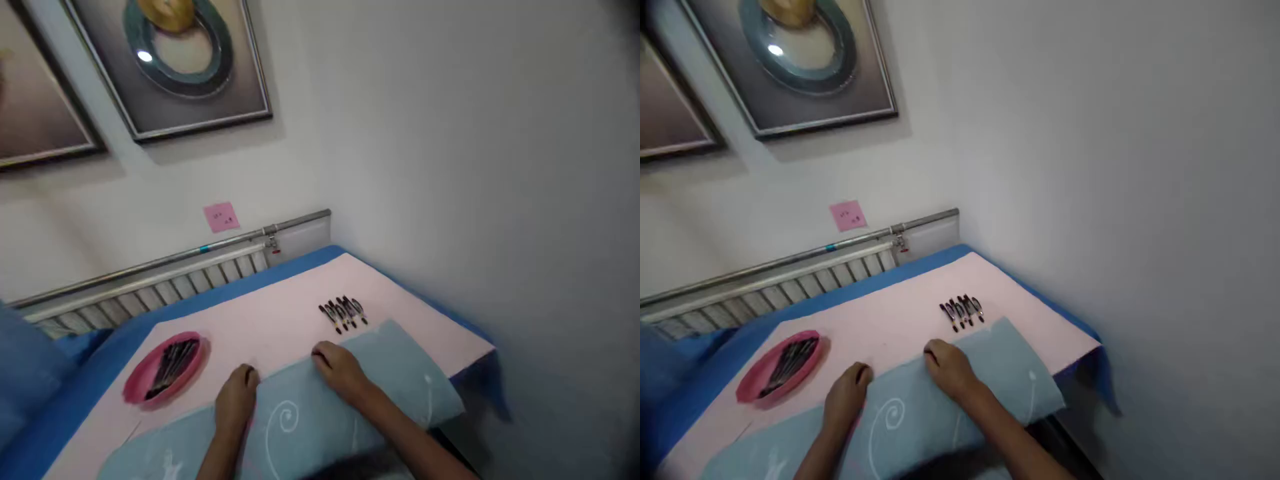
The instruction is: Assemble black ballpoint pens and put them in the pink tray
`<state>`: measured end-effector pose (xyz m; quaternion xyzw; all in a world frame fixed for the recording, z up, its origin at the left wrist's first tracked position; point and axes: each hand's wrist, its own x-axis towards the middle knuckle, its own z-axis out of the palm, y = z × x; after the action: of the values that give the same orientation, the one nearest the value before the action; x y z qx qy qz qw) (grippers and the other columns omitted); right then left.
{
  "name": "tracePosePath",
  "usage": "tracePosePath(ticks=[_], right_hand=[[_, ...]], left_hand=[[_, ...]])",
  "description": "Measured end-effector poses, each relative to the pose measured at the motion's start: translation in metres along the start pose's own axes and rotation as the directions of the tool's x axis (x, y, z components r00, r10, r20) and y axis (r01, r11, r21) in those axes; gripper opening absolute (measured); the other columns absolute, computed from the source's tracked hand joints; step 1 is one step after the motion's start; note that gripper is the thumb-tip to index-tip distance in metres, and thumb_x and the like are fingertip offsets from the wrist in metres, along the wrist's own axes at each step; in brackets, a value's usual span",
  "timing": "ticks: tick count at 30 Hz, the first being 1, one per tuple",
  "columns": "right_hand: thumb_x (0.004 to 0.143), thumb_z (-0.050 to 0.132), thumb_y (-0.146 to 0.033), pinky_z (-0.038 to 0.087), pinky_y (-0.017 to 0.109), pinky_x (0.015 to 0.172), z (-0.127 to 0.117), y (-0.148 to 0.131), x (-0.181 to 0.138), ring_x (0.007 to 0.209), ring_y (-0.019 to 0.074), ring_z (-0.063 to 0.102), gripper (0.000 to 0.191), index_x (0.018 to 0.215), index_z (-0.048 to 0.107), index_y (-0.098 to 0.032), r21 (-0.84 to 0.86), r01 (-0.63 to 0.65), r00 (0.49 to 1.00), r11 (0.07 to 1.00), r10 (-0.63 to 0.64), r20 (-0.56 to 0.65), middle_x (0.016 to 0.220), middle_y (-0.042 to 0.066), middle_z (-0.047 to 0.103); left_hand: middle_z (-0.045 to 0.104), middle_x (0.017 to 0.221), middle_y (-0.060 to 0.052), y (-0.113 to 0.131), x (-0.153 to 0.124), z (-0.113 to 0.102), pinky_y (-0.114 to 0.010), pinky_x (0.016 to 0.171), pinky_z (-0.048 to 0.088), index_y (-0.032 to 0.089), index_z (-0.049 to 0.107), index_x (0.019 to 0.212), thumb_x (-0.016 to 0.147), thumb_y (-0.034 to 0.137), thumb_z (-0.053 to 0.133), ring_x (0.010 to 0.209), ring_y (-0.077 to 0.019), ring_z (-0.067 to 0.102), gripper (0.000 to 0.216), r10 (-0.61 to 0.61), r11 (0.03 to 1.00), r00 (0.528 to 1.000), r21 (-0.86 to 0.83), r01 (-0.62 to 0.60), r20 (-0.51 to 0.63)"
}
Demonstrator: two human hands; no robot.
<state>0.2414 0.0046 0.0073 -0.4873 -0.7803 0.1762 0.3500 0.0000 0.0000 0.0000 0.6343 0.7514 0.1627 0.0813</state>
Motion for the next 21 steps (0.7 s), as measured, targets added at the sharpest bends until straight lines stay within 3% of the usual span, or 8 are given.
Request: tracePosePath(ticks=[6,13,17,21], right_hand=[[0.08,0.043,-0.015,0.038,0.024,0.067,0.003,0.003,0.002,0.074,0.0139,0.054,0.015,0.082,0.058,-0.017,-0.015,-0.016,1.0,1.0,0.016,-0.006,0.08,0.003,0.061],[0.08,0.045,-0.015,0.038,0.021,0.064,0.002,0.008,0.004,0.071,0.0116,0.054,0.014,0.078,0.058,-0.019,0.128,-0.062,0.997,0.99,0.068,-0.044,0.077,-0.001,0.061],[0.081,0.045,-0.017,0.039,0.021,0.064,-0.001,0.008,0.002,0.071,0.0113,0.054,0.014,0.079,0.058,-0.019,0.178,-0.076,0.994,0.981,0.088,-0.061,0.076,-0.001,0.061],[0.085,0.043,-0.022,0.039,0.022,0.063,-0.017,0.018,0.007,0.068,0.0111,0.053,0.015,0.081,0.057,-0.019,0.145,-0.142,0.974,0.979,0.164,-0.156,0.075,-0.001,0.06]], left_hand=[[0.065,0.101,-0.008,-0.004,0.004,0.002,-0.031,0.07,0.039,0.021,0.058,0.092,0.084,0.037,0.03,0.087,-0.0227,0.059,0.032,0.004,1.0,0.998,0.004,-0.004,0.056],[0.067,0.089,-0.008,-0.004,0.017,-0.001,-0.031,0.067,0.039,0.021,0.059,0.083,0.081,0.038,0.034,0.081,-0.0243,0.06,0.03,0.024,1.0,0.987,-0.017,-0.022,0.157],[0.067,0.092,-0.008,0.016,0.029,-0.006,-0.03,0.069,0.039,0.019,0.06,0.085,0.079,0.035,0.038,0.083,-0.0227,0.06,0.028,0.1,0.992,0.974,-0.092,-0.083,0.201],[0.068,0.089,-0.009,0.054,0.041,-0.008,-0.028,0.068,0.038,0.017,0.062,0.084,0.079,0.03,0.04,0.08,-0.0202,0.06,0.026,0.208,0.973,0.948,-0.152,-0.175,0.243]])
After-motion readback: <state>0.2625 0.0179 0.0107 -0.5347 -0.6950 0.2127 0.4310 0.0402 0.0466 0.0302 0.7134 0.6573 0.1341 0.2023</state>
